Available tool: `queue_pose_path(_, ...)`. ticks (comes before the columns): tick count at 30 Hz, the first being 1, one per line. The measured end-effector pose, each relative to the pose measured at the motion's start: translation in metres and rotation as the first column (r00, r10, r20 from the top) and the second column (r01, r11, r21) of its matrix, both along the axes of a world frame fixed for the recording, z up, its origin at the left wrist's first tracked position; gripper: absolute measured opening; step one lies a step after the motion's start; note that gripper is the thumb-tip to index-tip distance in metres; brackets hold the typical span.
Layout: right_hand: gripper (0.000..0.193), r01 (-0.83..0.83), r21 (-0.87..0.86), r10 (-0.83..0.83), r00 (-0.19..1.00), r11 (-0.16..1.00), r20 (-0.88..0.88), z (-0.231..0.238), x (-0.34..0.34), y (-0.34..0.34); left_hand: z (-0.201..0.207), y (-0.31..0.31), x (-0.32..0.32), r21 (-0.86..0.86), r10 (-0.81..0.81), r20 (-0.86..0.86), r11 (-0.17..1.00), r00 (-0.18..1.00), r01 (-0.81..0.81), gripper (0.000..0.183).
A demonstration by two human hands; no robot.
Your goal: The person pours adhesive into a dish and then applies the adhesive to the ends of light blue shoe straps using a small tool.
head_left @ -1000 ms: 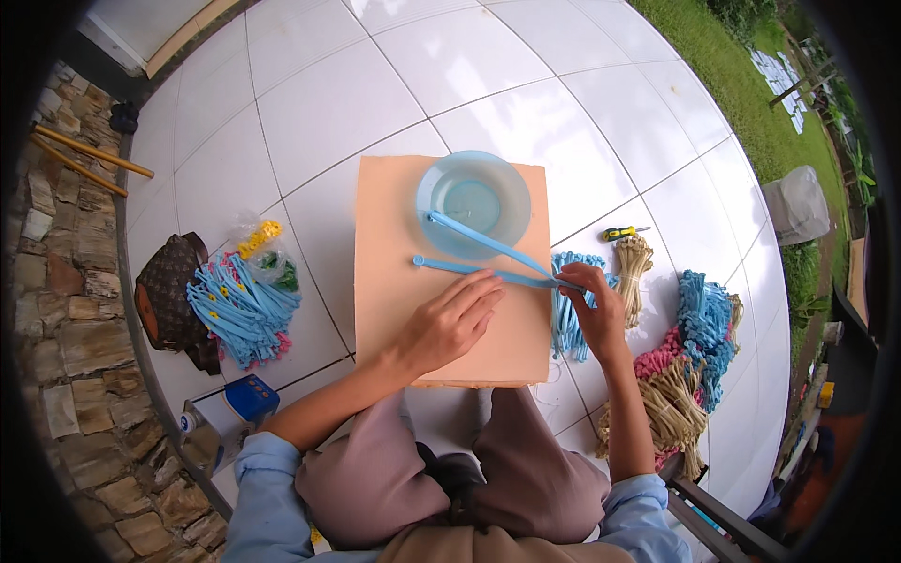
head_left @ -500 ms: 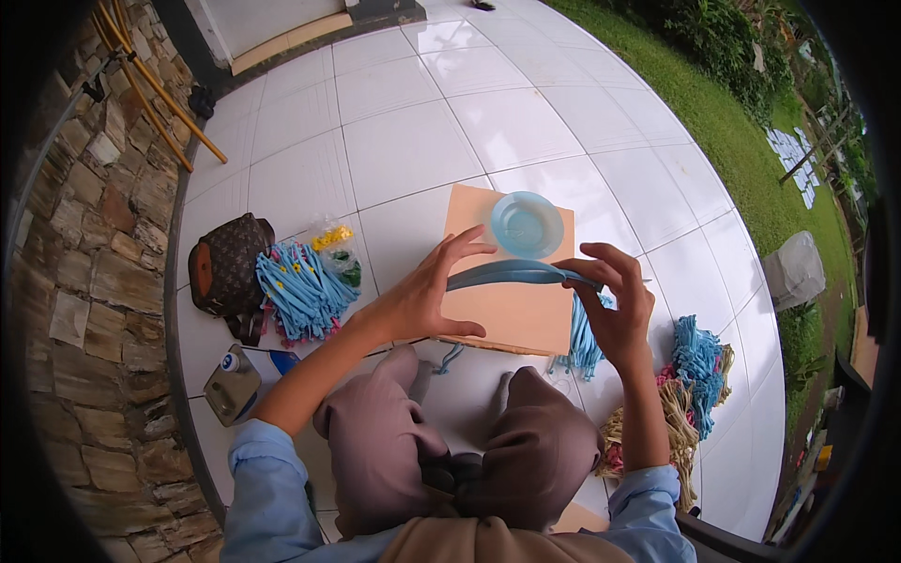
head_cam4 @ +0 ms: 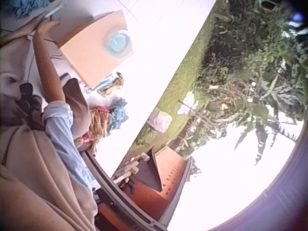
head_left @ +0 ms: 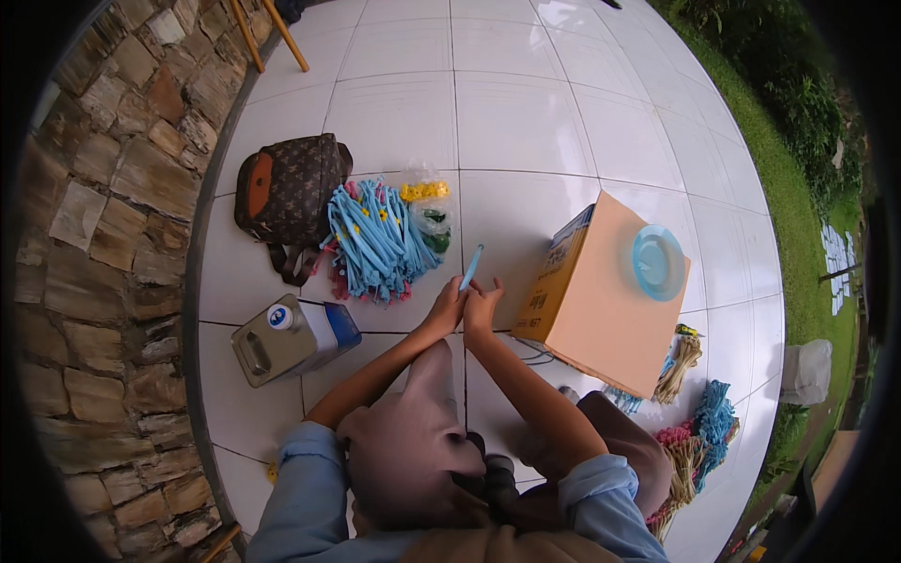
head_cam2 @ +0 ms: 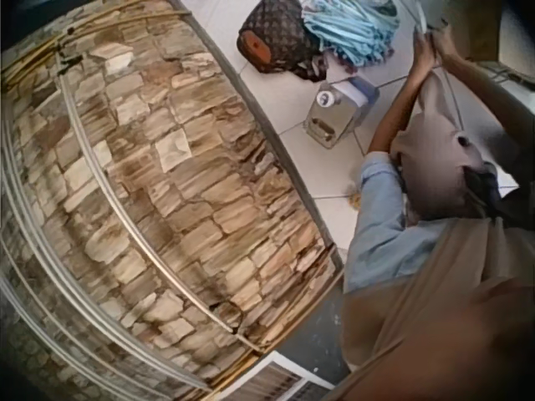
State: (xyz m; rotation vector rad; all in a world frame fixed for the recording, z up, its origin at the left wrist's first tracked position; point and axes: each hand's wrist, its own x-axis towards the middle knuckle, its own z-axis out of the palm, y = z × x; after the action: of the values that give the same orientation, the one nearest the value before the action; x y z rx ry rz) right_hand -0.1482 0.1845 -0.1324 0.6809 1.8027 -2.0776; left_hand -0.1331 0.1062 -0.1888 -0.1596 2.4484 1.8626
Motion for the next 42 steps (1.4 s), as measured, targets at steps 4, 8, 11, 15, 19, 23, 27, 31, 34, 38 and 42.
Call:
queue_pose_path(4, 0.059, 0.164, -0.020, -0.161, 0.982, 0.986, 0.102, -0.054, 0.006, 0.025, -0.043, 0.032, 0.009, -0.007, -0.059, 0.070, 0.998, 0.996, 0.060, 0.036)
queue_pose_path(8, 0.059, 0.084, 0.023, -0.085, 0.995, 0.996, 0.049, -0.071, -0.001, 0.040, -0.064, 0.045, 0.012, -0.297, -0.062, -0.023, 0.953, 0.998, 0.052, 0.054)
queue_pose_path(11, 0.055, 0.007, 0.172, -0.003, 1.000, 0.985, -0.021, -0.080, 0.007, 0.057, -0.067, 0.051, 0.014, -0.305, -0.078, 0.026, 0.949, 0.997, 0.083, 0.056)
queue_pose_path(15, 0.035, -0.004, 0.262, 0.056, 0.979, 0.965, -0.194, -0.065, 0.045, 0.064, -0.056, 0.043, 0.017, -0.297, 0.015, -0.119, 0.954, 0.993, -0.050, 0.050)
queue_pose_path(19, 0.016, 0.230, 0.270, -0.197, 0.970, 0.935, -0.143, -0.054, 0.113, 0.066, -0.025, 0.035, 0.009, -0.206, -0.127, 0.029, 0.970, 0.991, 0.130, 0.043)
queue_pose_path(23, 0.046, 0.454, 0.390, -0.518, 0.852, 0.801, 0.074, -0.081, 0.153, 0.083, -0.004, 0.025, 0.007, -0.147, -0.401, 0.060, 0.902, 0.914, 0.405, 0.034)
queue_pose_path(27, 0.062, 0.626, 0.575, -0.603, 0.752, 0.526, -0.266, -0.093, 0.127, 0.103, 0.027, 0.044, 0.002, -0.161, -0.585, 0.136, 0.783, 0.800, 0.601, 0.038)
queue_pose_path(31, 0.056, 0.587, 0.233, -0.588, 0.806, 0.776, -0.074, -0.064, 0.110, 0.110, 0.049, 0.055, 0.007, -0.171, -0.633, 0.201, 0.729, 0.748, 0.663, 0.034)
queue_pose_path(34, 0.050, 0.600, 0.173, -0.581, 0.800, 0.781, -0.153, -0.049, 0.121, 0.110, 0.072, 0.057, -0.003, -0.156, -0.740, 0.285, 0.591, 0.609, 0.791, 0.036)
queue_pose_path(38, 0.046, 0.623, 0.020, -0.618, 0.779, 0.782, -0.107, 0.002, 0.145, 0.088, 0.135, 0.042, -0.020, -0.203, -0.765, 0.524, 0.316, 0.376, 0.927, 0.035)
queue_pose_path(42, 0.049, 0.595, -0.203, -0.628, 0.723, 0.778, -0.287, 0.067, 0.150, 0.098, 0.253, 0.072, -0.014, -0.414, -0.771, 0.366, 0.366, 0.521, 0.833, 0.026)
